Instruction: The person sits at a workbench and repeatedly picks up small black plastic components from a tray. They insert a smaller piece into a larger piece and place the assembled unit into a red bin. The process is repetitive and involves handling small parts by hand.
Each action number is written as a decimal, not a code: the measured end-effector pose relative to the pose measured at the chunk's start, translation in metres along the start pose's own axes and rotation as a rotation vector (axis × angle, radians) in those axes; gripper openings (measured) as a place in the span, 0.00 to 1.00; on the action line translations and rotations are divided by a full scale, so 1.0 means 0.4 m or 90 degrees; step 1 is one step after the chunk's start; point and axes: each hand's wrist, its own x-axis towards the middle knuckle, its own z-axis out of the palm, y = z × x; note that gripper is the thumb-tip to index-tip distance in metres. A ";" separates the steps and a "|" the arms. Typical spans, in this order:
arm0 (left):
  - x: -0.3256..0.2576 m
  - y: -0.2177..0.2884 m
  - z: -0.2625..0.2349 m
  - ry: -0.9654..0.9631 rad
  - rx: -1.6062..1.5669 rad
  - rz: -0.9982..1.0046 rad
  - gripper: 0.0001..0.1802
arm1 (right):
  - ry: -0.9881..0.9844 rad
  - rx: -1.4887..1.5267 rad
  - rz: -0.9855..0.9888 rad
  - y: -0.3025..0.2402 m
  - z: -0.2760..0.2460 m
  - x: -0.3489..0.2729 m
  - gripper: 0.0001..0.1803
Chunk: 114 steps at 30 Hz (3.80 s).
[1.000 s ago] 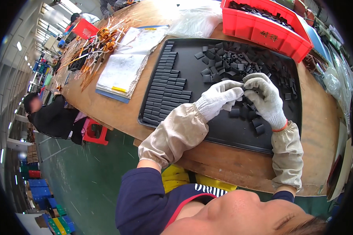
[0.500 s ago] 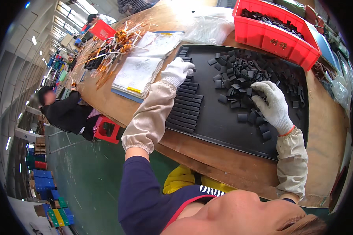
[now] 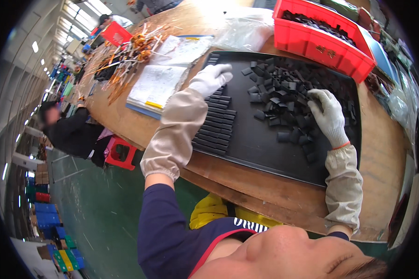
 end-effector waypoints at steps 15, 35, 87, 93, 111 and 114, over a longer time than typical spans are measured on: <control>-0.126 0.370 0.257 -0.222 -0.825 -0.083 0.40 | -0.006 0.051 -0.076 -0.106 0.021 -0.016 0.17; -0.127 0.326 0.240 -0.200 -0.798 -0.083 0.21 | 0.156 -0.302 0.066 0.119 -0.042 -0.002 0.11; 0.110 0.008 -0.022 0.108 0.088 0.088 0.17 | 0.072 -0.081 -0.204 -0.104 -0.009 -0.003 0.20; 0.228 -0.131 -0.052 0.037 0.276 -0.046 0.15 | 0.059 -0.116 -0.209 -0.086 -0.004 -0.002 0.19; 0.064 0.105 0.029 -0.165 -0.954 -0.110 0.39 | 0.066 -0.115 -0.145 -0.052 0.001 -0.008 0.16; -0.074 0.259 0.096 -0.186 -1.063 -0.146 0.41 | 0.097 -0.044 -0.141 -0.090 0.019 -0.006 0.17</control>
